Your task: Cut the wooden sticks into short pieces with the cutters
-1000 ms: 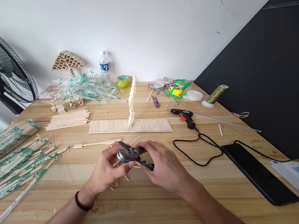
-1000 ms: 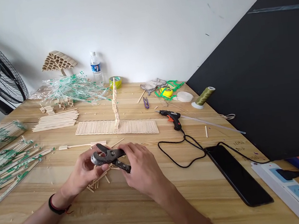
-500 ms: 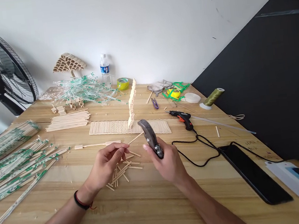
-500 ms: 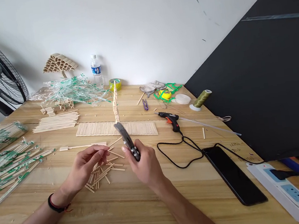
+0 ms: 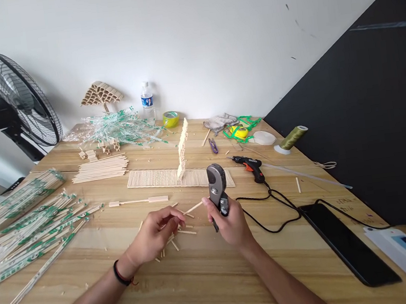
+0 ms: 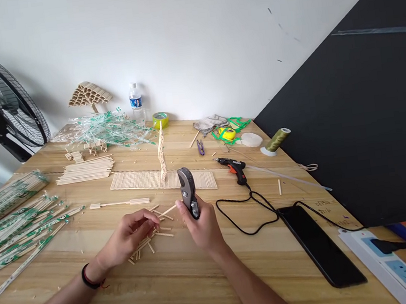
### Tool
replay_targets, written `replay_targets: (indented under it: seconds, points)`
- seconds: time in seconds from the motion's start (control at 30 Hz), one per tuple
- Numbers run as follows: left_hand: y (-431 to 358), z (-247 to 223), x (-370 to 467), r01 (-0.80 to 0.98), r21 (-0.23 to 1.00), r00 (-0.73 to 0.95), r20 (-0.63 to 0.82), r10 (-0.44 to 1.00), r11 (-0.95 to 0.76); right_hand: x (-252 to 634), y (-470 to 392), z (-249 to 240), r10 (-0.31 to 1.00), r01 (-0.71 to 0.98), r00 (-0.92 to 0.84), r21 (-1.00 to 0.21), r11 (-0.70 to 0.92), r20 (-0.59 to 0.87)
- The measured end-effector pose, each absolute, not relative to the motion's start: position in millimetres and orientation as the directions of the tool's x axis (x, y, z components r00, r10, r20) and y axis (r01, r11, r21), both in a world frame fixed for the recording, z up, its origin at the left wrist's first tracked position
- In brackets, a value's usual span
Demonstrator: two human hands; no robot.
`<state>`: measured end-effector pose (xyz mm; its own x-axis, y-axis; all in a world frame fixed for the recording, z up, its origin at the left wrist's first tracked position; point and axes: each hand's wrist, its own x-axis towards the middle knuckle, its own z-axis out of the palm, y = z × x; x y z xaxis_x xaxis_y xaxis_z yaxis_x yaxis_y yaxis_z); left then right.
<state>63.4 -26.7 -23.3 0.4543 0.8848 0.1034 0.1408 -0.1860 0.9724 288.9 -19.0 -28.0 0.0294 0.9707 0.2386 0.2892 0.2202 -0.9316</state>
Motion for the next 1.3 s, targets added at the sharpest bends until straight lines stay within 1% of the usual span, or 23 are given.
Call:
replay_targets:
  seconds: [0.13,0.23,0.3,0.33,0.4,0.43,0.47,0.57,0.63,0.7,0.8,0.9,0.97,1.07,1.13,1.2,1.3]
  points:
    - [-29,-22,64,0.215,0.922,0.504,0.178,0.845,-0.323,291,-16,-30,0.978,0.225,0.060,-0.957,0.183,0.201]
    - [-26,-18,63,0.231,0.909,0.517,0.188,0.835,-0.347,292,-13,-34,0.981,0.186,0.056,-0.967,0.171,0.185]
    - [-19,-14,58,0.256,0.893,0.496,0.206,0.843,-0.369,293,-12,-37,0.975,0.168,0.081,-0.967,0.190,0.206]
    - [-14,-12,52,0.290,0.873,0.478,0.222,0.850,-0.391,294,-11,-38,0.969,0.162,0.098,-0.965,0.208,0.225]
    - [-1,-11,34,0.432,0.787,0.432,0.248,0.867,-0.440,294,-10,-37,0.960,0.160,0.119,-0.960,0.232,0.252]
    - [6,-11,23,0.538,0.720,0.400,0.241,0.884,-0.439,294,-8,-36,0.957,0.161,0.125,-0.957,0.241,0.262]
    - [13,-12,11,0.655,0.640,0.357,0.207,0.911,-0.402,295,-7,-34,0.954,0.162,0.130,-0.955,0.247,0.269]
    - [28,-17,-26,0.766,0.561,0.272,0.161,0.949,-0.315,296,-3,-27,0.947,0.166,0.144,-0.951,0.262,0.287]
    - [35,-21,-43,0.800,0.528,0.260,0.123,0.958,-0.285,297,0,-22,0.945,0.176,0.156,-0.950,0.259,0.287]
    - [38,-24,-50,0.808,0.512,0.281,0.098,0.955,-0.291,297,4,-16,0.943,0.188,0.181,-0.951,0.247,0.280]
    - [39,-26,-45,0.789,0.517,0.331,0.098,0.939,-0.332,292,12,-13,0.923,0.167,0.267,-0.956,0.239,0.277]
    - [33,-25,-33,0.763,0.532,0.363,0.119,0.924,-0.368,284,16,-19,0.899,0.083,0.349,-0.964,0.253,0.266]
    - [26,-24,-26,0.745,0.540,0.383,0.133,0.914,-0.391,280,17,-28,0.893,0.003,0.384,-0.968,0.252,0.233]
    - [14,-21,-16,0.701,0.566,0.415,0.170,0.894,-0.434,276,15,-41,0.904,-0.120,0.401,-0.969,0.214,0.150]
    - [9,-20,-9,0.669,0.595,0.427,0.183,0.886,-0.446,275,15,-46,0.912,-0.160,0.393,-0.968,0.194,0.118]
    - [4,-18,-1,0.638,0.628,0.433,0.186,0.882,-0.446,274,14,-47,0.918,-0.165,0.380,-0.968,0.187,0.112]
    - [-1,-16,7,0.590,0.670,0.443,0.198,0.874,-0.451,272,11,-46,0.928,-0.121,0.352,-0.977,0.174,0.122]
